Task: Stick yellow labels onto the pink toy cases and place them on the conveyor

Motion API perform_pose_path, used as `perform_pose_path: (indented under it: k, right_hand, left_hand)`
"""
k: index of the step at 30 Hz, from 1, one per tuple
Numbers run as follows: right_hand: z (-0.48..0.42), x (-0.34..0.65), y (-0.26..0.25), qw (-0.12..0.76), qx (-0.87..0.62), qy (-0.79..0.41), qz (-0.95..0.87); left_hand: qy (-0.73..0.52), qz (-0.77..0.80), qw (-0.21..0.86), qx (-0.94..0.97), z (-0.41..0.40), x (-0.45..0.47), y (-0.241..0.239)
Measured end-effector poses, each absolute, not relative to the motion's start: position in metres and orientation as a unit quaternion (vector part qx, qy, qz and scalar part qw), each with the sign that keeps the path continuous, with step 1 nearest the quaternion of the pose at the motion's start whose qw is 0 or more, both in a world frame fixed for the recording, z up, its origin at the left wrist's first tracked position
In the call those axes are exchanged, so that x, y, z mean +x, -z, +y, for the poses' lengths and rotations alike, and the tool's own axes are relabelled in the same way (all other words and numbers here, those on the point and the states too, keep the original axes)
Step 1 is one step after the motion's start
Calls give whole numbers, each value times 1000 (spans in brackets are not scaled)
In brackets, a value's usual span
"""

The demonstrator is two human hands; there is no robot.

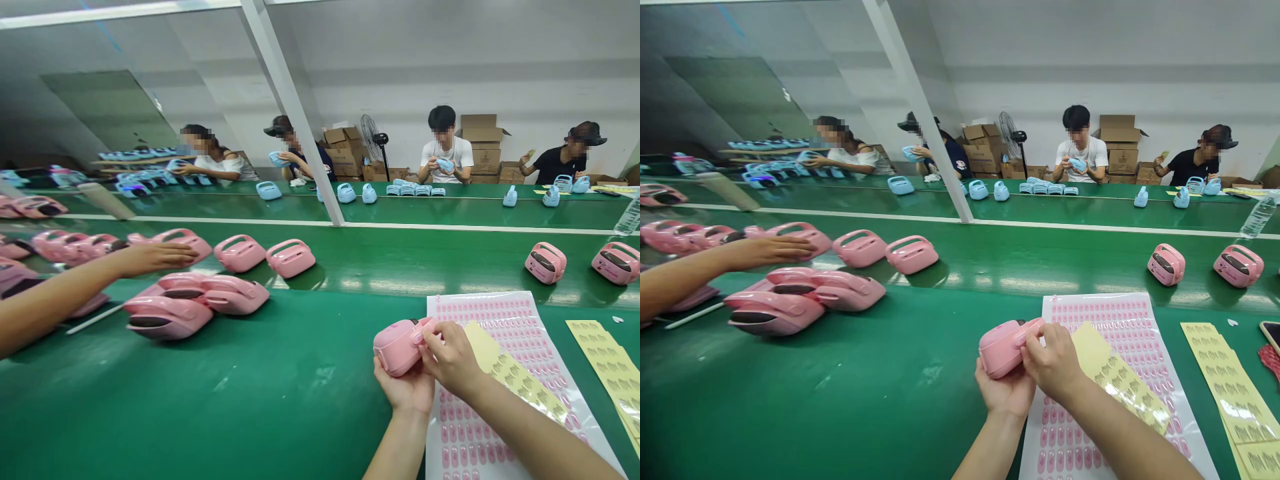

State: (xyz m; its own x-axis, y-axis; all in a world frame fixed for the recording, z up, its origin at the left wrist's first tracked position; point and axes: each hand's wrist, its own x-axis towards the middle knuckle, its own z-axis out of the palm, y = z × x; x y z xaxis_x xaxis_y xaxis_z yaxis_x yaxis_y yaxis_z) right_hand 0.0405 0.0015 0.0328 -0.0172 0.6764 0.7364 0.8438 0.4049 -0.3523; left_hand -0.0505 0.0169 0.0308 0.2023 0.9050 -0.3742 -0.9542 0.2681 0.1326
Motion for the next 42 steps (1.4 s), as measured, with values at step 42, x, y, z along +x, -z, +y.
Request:
perform_pose_path:
  k: [42]
  right_hand:
    - [-13, 120, -75, 475, -541, -387, -577]
  left_hand:
    - [-474, 243, 590, 606, 15, -46, -25]
